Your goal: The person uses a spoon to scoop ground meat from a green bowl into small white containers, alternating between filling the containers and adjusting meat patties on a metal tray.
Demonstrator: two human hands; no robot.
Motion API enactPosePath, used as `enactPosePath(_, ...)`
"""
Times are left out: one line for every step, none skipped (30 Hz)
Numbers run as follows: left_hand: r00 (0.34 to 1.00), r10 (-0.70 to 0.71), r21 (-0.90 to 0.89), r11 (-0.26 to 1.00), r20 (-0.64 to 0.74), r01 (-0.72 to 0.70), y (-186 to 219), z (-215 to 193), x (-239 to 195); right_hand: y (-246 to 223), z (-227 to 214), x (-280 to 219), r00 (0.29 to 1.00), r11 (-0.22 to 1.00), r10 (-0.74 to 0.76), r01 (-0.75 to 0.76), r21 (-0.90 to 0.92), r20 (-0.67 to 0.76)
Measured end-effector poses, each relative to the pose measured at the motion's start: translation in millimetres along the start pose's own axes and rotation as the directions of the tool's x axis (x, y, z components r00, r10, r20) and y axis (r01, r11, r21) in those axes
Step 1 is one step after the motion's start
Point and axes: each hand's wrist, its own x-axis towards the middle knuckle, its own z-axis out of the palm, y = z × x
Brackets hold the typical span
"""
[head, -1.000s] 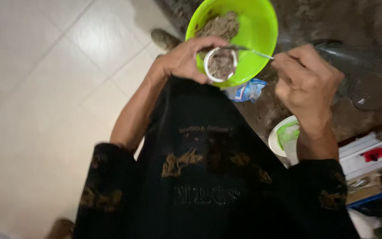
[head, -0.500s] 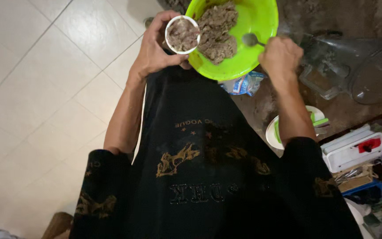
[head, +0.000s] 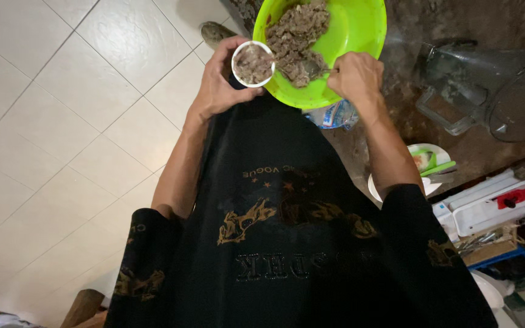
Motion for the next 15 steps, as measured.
enactPosePath(1.0,-0.009,-0.015,1.0,-0.027,0.009,0,-1,-1,3,1,1,0.999,0.999,-0.021,0.023,0.035,-0.041)
enactPosePath(1.0,-0.008,-0.011,1.0,-0.028,0.007,0,-3,-2,6,1,3,0.999,0.999,-0.024,0.025,0.037,-0.044)
enactPosePath(0.999,-0.021,-0.056,0.998,-0.034,0.019,0,-5,-3,10,1,3,0.997,0.995,-0.011,0.019,0.099,-0.073)
enactPosePath(0.999,-0.035,-0.101,0.994,-0.04,0.031,-1,-6,-4,12,1,3,0.995,0.987,0.003,0.014,0.161,-0.102)
enactPosePath(0.999,-0.039,-0.101,0.994,-0.038,0.035,-2,-6,-5,11,2,2,0.995,0.986,0.005,0.011,0.164,-0.099)
enactPosePath(0.998,-0.047,-0.104,0.994,-0.049,0.042,-3,-6,-6,9,1,1,0.996,0.977,0.065,-0.052,0.209,-0.058)
enactPosePath(0.997,-0.044,-0.104,0.994,-0.056,0.038,-5,-6,-2,8,-2,2,0.992,0.961,0.126,-0.116,0.251,-0.026)
enactPosePath(0.998,-0.038,-0.102,0.994,-0.049,0.032,-6,-5,1,5,-6,1,0.991,0.96,0.131,-0.118,0.253,-0.034)
enactPosePath(0.998,-0.031,-0.132,0.991,-0.056,0.024,-6,-3,1,1,-10,-3,0.989,0.943,0.128,-0.096,0.32,-0.079)
enactPosePath(0.998,-0.026,-0.163,0.987,-0.062,0.015,-6,0,1,-4,-16,-8,0.984,0.921,0.128,-0.071,0.384,-0.125)
enactPosePath(0.998,-0.019,-0.158,0.987,-0.061,0.009,-5,3,3,-6,-25,-15,0.983,0.921,0.126,-0.066,0.385,-0.132)
enactPosePath(0.995,-0.012,-0.083,0.997,-0.101,0.004,-4,7,4,-8,-38,-27,0.966,0.886,0.082,0.042,0.461,-0.244)
enactPosePath(0.989,0.002,-0.005,1.0,-0.146,-0.003,-2,10,9,-13,-51,-37,0.932,0.839,0.04,0.164,0.518,-0.36)
enactPosePath(0.989,0.014,0.002,1.0,-0.15,-0.014,1,14,16,-19,-65,-51,0.904,0.828,0.058,0.193,0.526,-0.423)
enactPosePath(0.99,0.003,-0.007,1.0,-0.138,-0.004,4,21,20,-26,-79,-70,0.876,0.817,0.075,0.221,0.533,-0.477)
